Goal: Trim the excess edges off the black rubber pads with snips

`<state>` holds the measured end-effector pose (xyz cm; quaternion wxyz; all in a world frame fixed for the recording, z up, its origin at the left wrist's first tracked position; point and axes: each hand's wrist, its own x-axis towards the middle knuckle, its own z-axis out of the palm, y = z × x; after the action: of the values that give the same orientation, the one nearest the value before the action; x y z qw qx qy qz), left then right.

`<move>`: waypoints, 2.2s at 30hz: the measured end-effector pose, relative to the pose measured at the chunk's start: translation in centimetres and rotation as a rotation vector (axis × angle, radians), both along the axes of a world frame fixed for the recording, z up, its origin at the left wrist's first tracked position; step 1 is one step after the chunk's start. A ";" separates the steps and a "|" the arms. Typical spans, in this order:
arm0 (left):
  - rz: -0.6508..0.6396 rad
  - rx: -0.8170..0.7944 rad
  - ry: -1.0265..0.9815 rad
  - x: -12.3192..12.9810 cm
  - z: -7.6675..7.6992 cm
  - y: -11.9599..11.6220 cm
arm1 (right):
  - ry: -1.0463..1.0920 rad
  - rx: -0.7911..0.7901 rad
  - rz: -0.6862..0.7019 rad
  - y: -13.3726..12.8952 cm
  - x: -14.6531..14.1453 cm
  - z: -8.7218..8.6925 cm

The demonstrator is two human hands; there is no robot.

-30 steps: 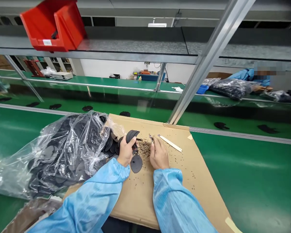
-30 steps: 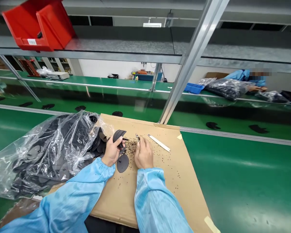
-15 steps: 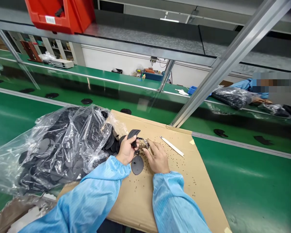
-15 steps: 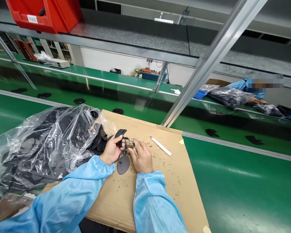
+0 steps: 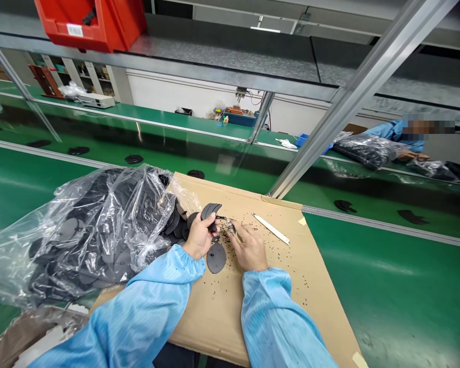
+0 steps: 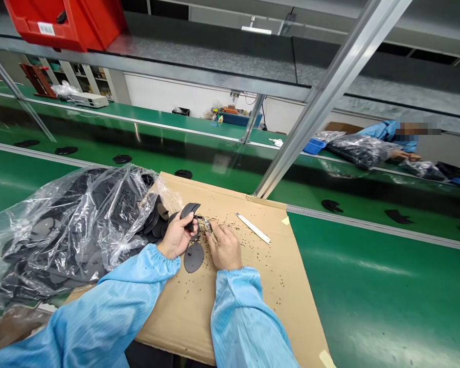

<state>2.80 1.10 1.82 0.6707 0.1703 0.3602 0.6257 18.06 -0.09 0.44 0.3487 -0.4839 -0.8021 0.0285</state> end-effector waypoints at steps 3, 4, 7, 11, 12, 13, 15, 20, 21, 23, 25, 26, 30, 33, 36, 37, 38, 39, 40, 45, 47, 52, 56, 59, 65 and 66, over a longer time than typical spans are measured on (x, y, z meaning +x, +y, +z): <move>0.002 0.027 0.022 0.1 -0.1 -0.1 | 0.096 -0.059 -0.005 -0.2 -0.2 -0.1; 0.006 0.036 0.031 0.1 -0.1 -0.1 | 0.140 -0.078 -0.007 -0.3 -0.3 -0.2; 0.021 0.060 0.053 0.1 0.0 -0.1 | 0.252 -0.122 -0.031 -0.3 -0.4 -0.3; 0.077 0.069 0.022 0.0 0.0 0.2 | 0.290 -0.136 -0.083 -0.1 -0.1 -0.2; 0.086 0.061 0.009 -0.1 0.0 0.3 | 0.286 -0.131 -0.091 -0.1 -0.1 -0.1; 0.087 0.051 -0.001 -0.2 0.0 0.4 | 0.281 -0.126 -0.097 -0.1 0.0 -0.1; 0.069 0.032 -0.020 -0.3 0.0 0.5 | 0.271 -0.126 -0.099 -0.1 0.0 0.0; -0.002 -0.021 -0.052 -0.6 0.4 0.3 | 0.265 -0.123 -0.049 -0.3 -0.2 0.2; -0.012 -0.036 -0.041 -0.7 0.5 0.2 | 0.257 -0.114 -0.023 -0.3 -0.2 0.2; -0.024 -0.051 -0.038 -0.8 0.7 0.1 | 0.232 -0.089 0.040 -0.4 -0.3 0.3; -0.041 -0.049 -0.078 -1.0 0.9 0.1 | 0.195 -0.067 0.098 -0.5 -0.4 0.3; -0.053 -0.051 -0.104 -1.0 1.0 0.1 | 0.174 -0.061 0.122 -0.6 -0.4 0.3; -0.139 -0.069 -0.159 -1.3 1.0 0.1 | 0.105 -0.072 0.209 -0.9 -0.5 0.5; -0.202 -0.076 -0.150 -1.4 0.9 0.1 | 0.079 -0.096 0.228 -1.0 -0.5 0.7; -0.233 -0.076 -0.127 -1.4 0.7 0.2 | 0.077 -0.126 0.210 -1.1 -0.5 0.8; -0.239 -0.078 -0.121 -1.4 0.6 0.2 | 0.080 -0.136 0.209 -1.1 -0.5 0.9; -0.240 -0.084 -0.117 -1.4 0.6 0.2 | 0.082 -0.147 0.216 -1.1 -0.5 0.9; -0.235 -0.091 -0.115 -1.4 0.6 0.2 | 0.083 -0.156 0.226 -1.2 -0.5 0.9; -0.228 -0.098 -0.114 -1.3 0.7 0.2 | 0.081 -0.167 0.236 -1.2 -0.5 0.9; -0.190 -0.106 -0.097 -1.1 0.7 0.2 | 0.020 -0.226 0.226 -1.3 -0.3 1.2; -0.178 -0.113 -0.080 -1.1 0.6 0.2 | -0.018 -0.241 0.226 -1.2 -0.2 1.4; -0.188 -0.106 -0.027 -1.2 0.0 0.1 | -0.072 -0.292 0.240 -1.1 0.1 1.9; -0.205 -0.083 -0.008 -1.1 -0.1 0.1 | -0.033 -0.309 0.244 -1.2 -0.1 1.7; -0.142 -0.040 -0.017 -0.9 0.1 0.1 | 0.025 -0.256 0.146 -1.0 -0.3 1.0; 0.057 0.038 -0.037 -0.5 0.3 0.3 | -0.057 -0.170 -0.064 0.1 0.3 -0.7; 0.071 0.042 -0.031 -0.5 0.2 0.3 | -0.079 -0.171 -0.048 0.2 0.5 -0.8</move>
<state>2.31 1.42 2.02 0.6499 0.1617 0.3425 0.6589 18.53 0.10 -0.38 0.2749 -0.5317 -0.7980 0.0696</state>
